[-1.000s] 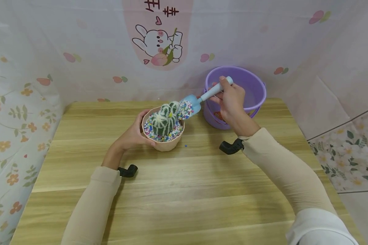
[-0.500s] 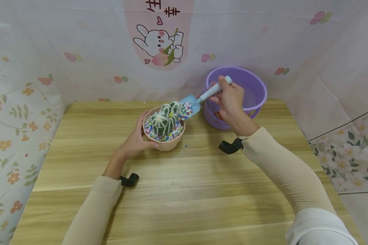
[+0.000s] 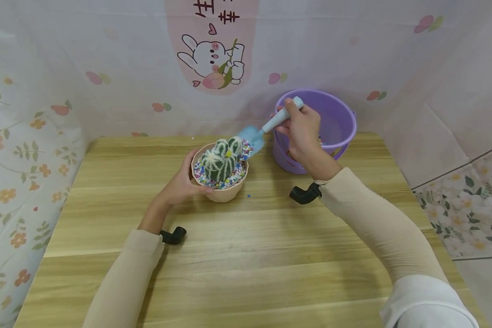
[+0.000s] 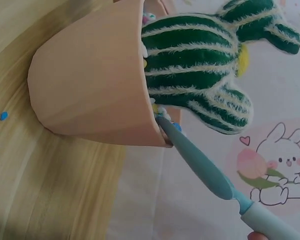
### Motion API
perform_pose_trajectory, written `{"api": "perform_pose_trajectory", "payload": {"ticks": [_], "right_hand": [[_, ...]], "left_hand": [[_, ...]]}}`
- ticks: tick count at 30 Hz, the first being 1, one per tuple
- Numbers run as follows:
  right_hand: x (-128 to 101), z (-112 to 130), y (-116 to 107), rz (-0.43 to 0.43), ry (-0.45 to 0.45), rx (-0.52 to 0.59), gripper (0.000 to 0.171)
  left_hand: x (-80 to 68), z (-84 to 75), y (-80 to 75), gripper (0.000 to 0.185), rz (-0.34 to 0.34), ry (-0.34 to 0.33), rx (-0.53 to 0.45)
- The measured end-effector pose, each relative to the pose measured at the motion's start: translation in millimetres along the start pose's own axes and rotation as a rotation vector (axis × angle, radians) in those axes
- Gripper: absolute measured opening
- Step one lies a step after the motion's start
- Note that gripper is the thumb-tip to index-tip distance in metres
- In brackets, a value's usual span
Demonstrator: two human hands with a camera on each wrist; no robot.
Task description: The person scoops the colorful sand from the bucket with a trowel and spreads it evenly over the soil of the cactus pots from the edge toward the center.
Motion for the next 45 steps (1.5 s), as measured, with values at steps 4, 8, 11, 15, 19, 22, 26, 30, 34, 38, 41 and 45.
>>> {"api": "perform_pose_trajectory", "payload": {"ticks": [4, 8, 11, 15, 19, 22, 26, 30, 34, 38, 41, 45], "right_hand": [[0, 0, 2, 0.017, -0.014, -0.019, 0.034], [0, 0, 3, 0.031, -0.024, -0.018, 0.025], [0, 0, 4, 0.032, -0.025, -0.015, 0.025], [0, -1, 4, 0.028, -0.037, -0.034, 0.027], [-1, -2, 6, 0.032, -0.056, -0.054, 0.023], [-2, -1, 8, 0.041, -0.069, -0.053, 0.018], [-3, -1, 11, 0.056, -0.102, -0.060, 0.019], [-3, -1, 14, 0.075, -0.133, -0.076, 0.025], [-4, 0, 14, 0.087, -0.143, -0.087, 0.027], [-4, 1, 14, 0.089, -0.147, -0.077, 0.027], [-5, 4, 13, 0.087, -0.162, -0.073, 0.025], [-4, 7, 11, 0.082, -0.180, -0.062, 0.020]], "left_hand": [[4.3, 0.7, -4.8, 0.111, 0.036, 0.000, -0.018], [6.9, 0.6, -7.9, 0.108, 0.071, -0.006, -0.047], [7.5, -0.1, -9.0, 0.107, 0.096, -0.007, -0.056], [7.1, -0.8, -10.2, 0.106, 0.135, -0.013, -0.077], [5.7, -1.4, -11.9, 0.105, 0.173, -0.032, -0.108], [5.5, -1.5, -12.7, 0.107, 0.186, -0.036, -0.118], [6.0, -0.9, -13.7, 0.107, 0.189, -0.028, -0.119], [6.1, -1.4, -13.5, 0.107, 0.196, -0.035, -0.122], [5.9, -2.5, -12.2, 0.106, 0.198, -0.040, -0.118], [1.0, -3.0, -10.3, 0.107, 0.145, -0.032, -0.071], [-5.6, -2.2, -6.8, 0.109, 0.057, -0.020, -0.011], [-11.6, 0.7, 1.7, 0.115, -0.045, -0.012, 0.084]]}}
Point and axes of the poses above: each hand's wrist, its own x-axis towards the middle knuckle, its own y-axis out of the palm, z = x × y, the point moved 1 cm from there along x, towards the middle knuckle, and after that the axes turned 12 degrees about -x, right-handed, at the moved point
